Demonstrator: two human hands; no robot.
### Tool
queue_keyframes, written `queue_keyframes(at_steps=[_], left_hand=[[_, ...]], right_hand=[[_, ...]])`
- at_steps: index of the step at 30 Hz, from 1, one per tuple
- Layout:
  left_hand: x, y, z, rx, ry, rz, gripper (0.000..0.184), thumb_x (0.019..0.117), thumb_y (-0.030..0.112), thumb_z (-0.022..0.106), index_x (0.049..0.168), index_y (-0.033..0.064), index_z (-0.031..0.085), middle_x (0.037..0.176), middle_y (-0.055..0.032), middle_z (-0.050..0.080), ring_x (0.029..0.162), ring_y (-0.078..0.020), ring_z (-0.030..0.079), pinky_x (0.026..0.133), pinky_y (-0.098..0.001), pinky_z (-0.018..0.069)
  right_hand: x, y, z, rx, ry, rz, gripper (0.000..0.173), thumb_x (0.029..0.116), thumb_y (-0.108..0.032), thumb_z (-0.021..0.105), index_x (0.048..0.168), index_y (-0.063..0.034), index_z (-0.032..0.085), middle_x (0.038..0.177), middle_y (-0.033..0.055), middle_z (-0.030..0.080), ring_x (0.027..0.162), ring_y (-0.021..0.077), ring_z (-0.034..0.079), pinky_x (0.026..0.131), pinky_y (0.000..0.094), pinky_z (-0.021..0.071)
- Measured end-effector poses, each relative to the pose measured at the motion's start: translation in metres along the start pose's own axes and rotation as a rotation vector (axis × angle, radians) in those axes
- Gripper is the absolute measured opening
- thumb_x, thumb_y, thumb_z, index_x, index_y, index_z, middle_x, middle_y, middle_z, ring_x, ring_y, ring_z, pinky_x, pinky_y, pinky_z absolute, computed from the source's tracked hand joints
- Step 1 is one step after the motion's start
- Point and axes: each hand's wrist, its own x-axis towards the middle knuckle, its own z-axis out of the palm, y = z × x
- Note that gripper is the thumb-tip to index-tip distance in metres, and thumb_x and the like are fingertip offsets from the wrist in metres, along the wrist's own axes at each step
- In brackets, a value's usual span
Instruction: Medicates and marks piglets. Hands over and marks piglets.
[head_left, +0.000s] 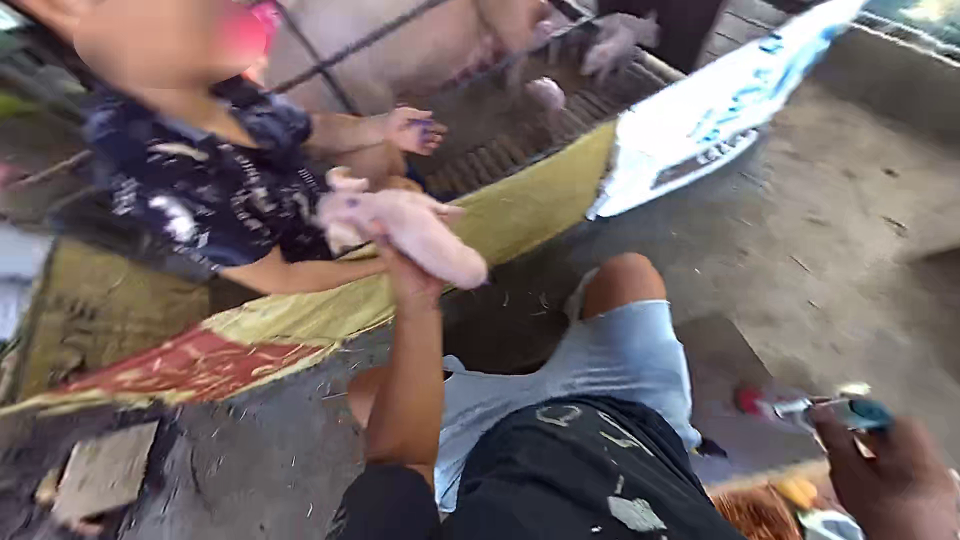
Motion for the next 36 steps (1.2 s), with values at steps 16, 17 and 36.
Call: queue_keyframes(at_steps=[16,17,36], left_hand=[[0.007,-0.007,0.017,0.038,0.395,-0.011,0.045,0.1039,0.048,0.053,0.131,0.0119,0.056,0.113,-0.0086,0.07,0.106,-0.0204,0.068,0.093,-0.0459,0.0579],[0.008,-0.006,0.019,0.023,0.392,-0.008,0.043,0.1046,0.047,0.052,0.131,0.0129,0.056,0.113,-0.0074,0.07,0.107,-0.0192,0.068,0.093,-0.0445,0.0576],[0.153,0.017,0.017,-0.023,0.082,0.006,0.063,0.1057,0.062,0.029,0.133,0.0104,0.053,0.112,-0.0171,0.067,0.099,-0.0302,0.068,0.087,-0.0517,0.0586]], right_hand=[[0.184,-0.458,0.139,-0.449,-0.49,-1.155,0.013,0.0922,-0.004,0.063,0.099,-0.0067,0.074,0.112,0.0178,0.065,0.1,0.0381,0.066,0.076,0.0566,0.0566],[0.18,-0.463,0.138,-0.487,-0.494,-1.15,0.012,0.0925,-0.002,0.062,0.097,-0.0053,0.073,0.111,0.0185,0.064,0.099,0.0386,0.066,0.074,0.0562,0.0564],[0.127,-0.18,0.028,0.777,-0.031,-0.224,0.026,0.104,-0.014,0.052,0.126,-0.0049,0.062,0.093,-0.0032,0.072,0.065,0.0056,0.064,0.054,0.0215,0.0538]])
